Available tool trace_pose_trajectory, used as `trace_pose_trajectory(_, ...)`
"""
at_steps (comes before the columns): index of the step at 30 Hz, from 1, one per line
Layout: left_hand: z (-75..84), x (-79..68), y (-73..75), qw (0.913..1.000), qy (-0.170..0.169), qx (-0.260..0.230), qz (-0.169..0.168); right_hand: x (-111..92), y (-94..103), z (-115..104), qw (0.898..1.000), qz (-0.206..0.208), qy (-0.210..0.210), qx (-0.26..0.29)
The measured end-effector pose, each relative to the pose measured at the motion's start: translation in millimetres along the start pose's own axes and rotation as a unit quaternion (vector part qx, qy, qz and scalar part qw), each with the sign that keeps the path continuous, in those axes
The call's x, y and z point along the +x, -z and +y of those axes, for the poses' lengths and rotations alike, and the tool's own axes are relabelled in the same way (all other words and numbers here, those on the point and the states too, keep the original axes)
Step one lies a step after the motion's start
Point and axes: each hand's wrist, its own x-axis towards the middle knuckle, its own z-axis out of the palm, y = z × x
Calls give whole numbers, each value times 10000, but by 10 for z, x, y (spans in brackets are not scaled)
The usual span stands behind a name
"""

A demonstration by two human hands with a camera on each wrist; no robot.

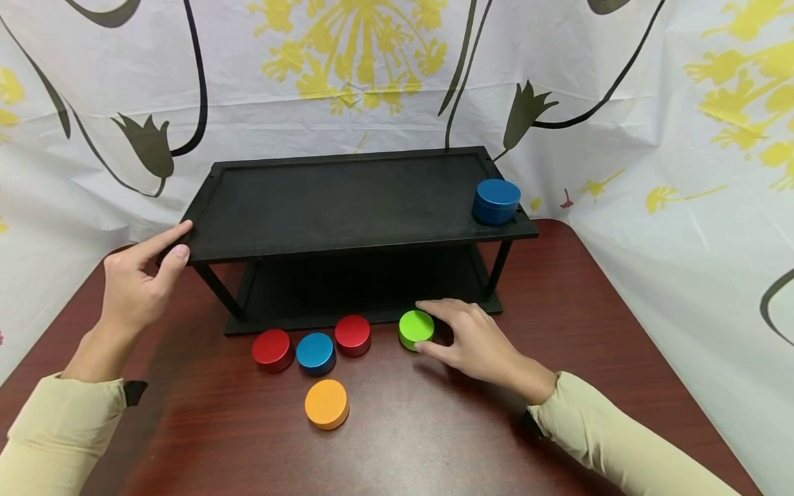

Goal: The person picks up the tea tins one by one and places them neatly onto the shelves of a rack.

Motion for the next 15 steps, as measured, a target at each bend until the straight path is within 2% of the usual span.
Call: trace_pose_trajectory(15,24,9,8,10000,18,7,-61,63,-69,-35,9998,-209,20,-49)
